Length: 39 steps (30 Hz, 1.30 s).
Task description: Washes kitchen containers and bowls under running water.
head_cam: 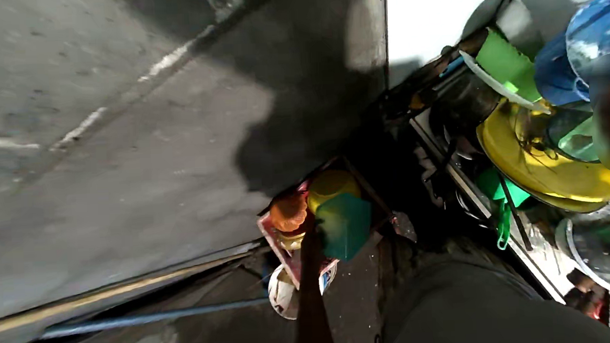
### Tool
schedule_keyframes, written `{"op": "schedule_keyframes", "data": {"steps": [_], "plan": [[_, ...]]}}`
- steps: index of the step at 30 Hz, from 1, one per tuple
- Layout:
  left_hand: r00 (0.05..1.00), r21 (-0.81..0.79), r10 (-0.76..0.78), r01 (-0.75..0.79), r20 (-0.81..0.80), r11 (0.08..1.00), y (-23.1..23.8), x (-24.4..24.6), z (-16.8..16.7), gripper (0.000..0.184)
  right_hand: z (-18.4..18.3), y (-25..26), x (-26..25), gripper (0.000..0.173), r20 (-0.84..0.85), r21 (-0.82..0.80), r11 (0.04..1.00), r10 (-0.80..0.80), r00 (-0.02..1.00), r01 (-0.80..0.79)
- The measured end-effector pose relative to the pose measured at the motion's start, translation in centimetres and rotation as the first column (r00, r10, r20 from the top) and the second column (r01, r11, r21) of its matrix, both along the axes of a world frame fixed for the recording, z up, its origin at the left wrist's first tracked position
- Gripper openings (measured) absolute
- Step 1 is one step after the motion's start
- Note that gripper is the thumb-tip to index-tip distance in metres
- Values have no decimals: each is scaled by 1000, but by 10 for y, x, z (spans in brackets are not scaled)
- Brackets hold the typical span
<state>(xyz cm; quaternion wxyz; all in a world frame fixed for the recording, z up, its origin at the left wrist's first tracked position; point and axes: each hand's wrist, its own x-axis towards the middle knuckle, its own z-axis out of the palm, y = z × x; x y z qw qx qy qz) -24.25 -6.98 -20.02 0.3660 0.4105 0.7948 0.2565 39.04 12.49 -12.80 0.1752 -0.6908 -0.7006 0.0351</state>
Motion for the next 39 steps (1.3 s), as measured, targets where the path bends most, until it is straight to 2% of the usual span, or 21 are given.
{"op": "schedule_keyframes", "data": {"steps": [4, 9, 12, 14, 16, 19, 20, 22, 23, 24, 25, 27, 29, 30, 32, 35, 37, 39], "plan": [[948, -47, -274, 285, 163, 957, 21, -14, -53, 38, 15, -2, -1, 33, -11, 4, 1000, 10, 1000, -10], [893, -148, -404, 435, 198, 888, 47, -20, -114, 41, 31, -11, -4, 33, 20, -14, 1000, -5, 1000, 5], [874, -292, -485, 470, 22, 833, 49, -10, -138, 41, 57, -26, -40, 30, 7, -40, 998, -45, 999, 46], [798, -408, -573, 468, -186, 784, 50, 1, -147, 39, 62, -30, -45, 26, -3, -16, 998, -61, 998, 61], [771, -445, -559, 404, -305, 799, 47, 9, -149, 45, 55, -31, -35, 22, 13, 60, 998, -16, 1000, 15], [782, -393, -485, 334, -392, 856, 48, 9, -162, 65, 41, -26, -26, 20, 33, 164, 985, 41, 999, -46], [789, -348, -442, 308, -426, 885, 52, 15, -158, 67, 37, -25, -25, 19, 46, 188, 981, 46, 998, -54], [811, -192, -355, 299, -465, 935, 65, 42, -133, 59, 27, -22, -25, 17, 65, 252, 966, 44, 997, -59], [848, -68, -348, 351, -401, 934, 74, 65, -109, 52, 22, -20, -26, 17, 49, 272, 961, 35, 998, -47], [866, 73, -387, 429, -317, 900, 84, 89, -87, 45, 20, -19, -29, 18, 19, 287, 958, 19, 1000, -24], [843, 210, -469, 525, -263, 825, 98, 112, -74, 39, 17, -17, -34, 19, -16, 300, 954, -1, 1000, 6], [751, 364, -648, 642, -123, 675, 133, 173, -37, 33, 9, -12, -44, 20, -110, 323, 944, -35, 993, 69], [622, 489, -781, 665, 56, 565, 164, 246, 11, 39, -1, -8, -57, 19, -218, 337, 932, -59, 974, 132], [564, 530, -810, 643, 162, 553, 177, 284, 32, 49, -4, -5, -65, 20, -278, 341, 926, -63, 958, 160], [509, 578, -790, 550, 341, 603, 199, 352, 63, 82, -12, -2, -79, 20, -382, 352, 910, -73, 921, 218], [557, 636, -695, 342, 455, 691, 228, 425, 77, 120, -13, -3, -96, 25, -505, 323, 915, -48, 862, 240], [598, 685, -633, 184, 492, 705, 245, 453, 74, 125, -14, -2, -98, 24, -550, 346, 911, 4, 835, 224], [607, 694, -597, 103, 524, 713, 254, 461, 76, 110, -15, -1, -89, 27, -531, 333, 935, 76, 844, 126]]}}
